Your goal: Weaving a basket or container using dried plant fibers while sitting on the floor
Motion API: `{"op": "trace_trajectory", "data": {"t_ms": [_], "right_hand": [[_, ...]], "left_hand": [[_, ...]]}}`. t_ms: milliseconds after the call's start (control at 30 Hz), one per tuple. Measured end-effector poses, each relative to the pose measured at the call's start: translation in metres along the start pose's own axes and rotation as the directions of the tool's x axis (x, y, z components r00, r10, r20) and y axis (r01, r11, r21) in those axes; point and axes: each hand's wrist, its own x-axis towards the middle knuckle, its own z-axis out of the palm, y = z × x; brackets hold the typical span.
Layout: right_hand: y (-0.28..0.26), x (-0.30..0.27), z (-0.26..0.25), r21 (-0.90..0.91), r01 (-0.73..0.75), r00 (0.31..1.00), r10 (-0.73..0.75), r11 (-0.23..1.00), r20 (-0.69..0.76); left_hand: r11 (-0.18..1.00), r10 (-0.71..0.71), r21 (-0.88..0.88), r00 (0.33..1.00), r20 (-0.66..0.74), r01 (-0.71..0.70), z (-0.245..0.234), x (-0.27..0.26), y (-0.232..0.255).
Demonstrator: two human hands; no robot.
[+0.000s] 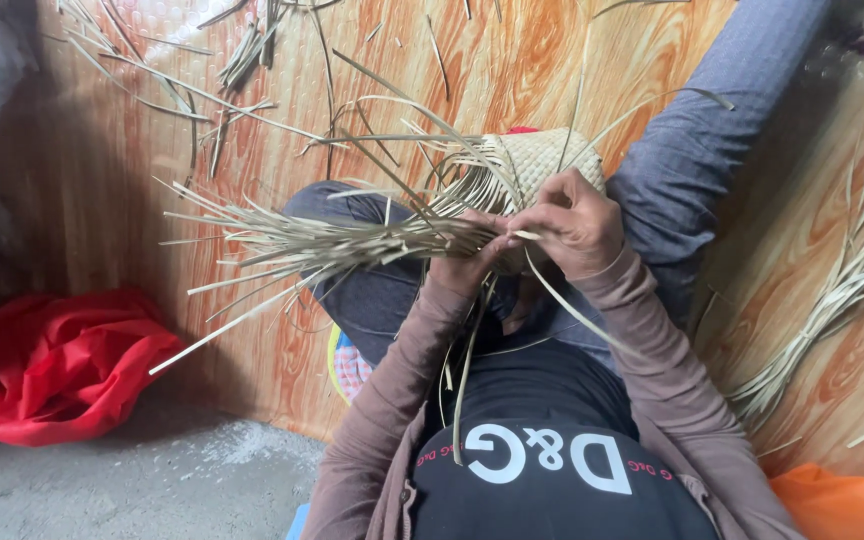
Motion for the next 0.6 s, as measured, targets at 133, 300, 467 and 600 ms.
{"op": "trace_trajectory", "data": {"t_ms": [133,300,467,600], "right_hand": [[0.012,-0.017,-0.005,0.059,-0.037,0.998,0.040,0.998,-0.058],[-0.003,-0.036,-0.014,-0.086,-0.075,0.993,0.082,0.993,0.079],[0.004,-0.037,-0.001,-0.121,-0.085,0.996,0.084,0.989,-0.013],[0.004,-0.027,-0.002,-0.146,-0.159,0.987,0.151,0.976,-0.062]], "left_hand": [[0.994,-0.088,-0.074,0.985,-0.146,0.077,0.015,-0.009,0.022],[0.996,-0.086,0.003,0.982,-0.170,0.087,0.020,-0.005,0.012],[0.987,-0.081,0.111,0.963,-0.258,0.112,0.023,-0.005,0.013],[0.966,-0.067,0.212,0.938,-0.340,0.147,0.026,-0.008,0.018]]}}
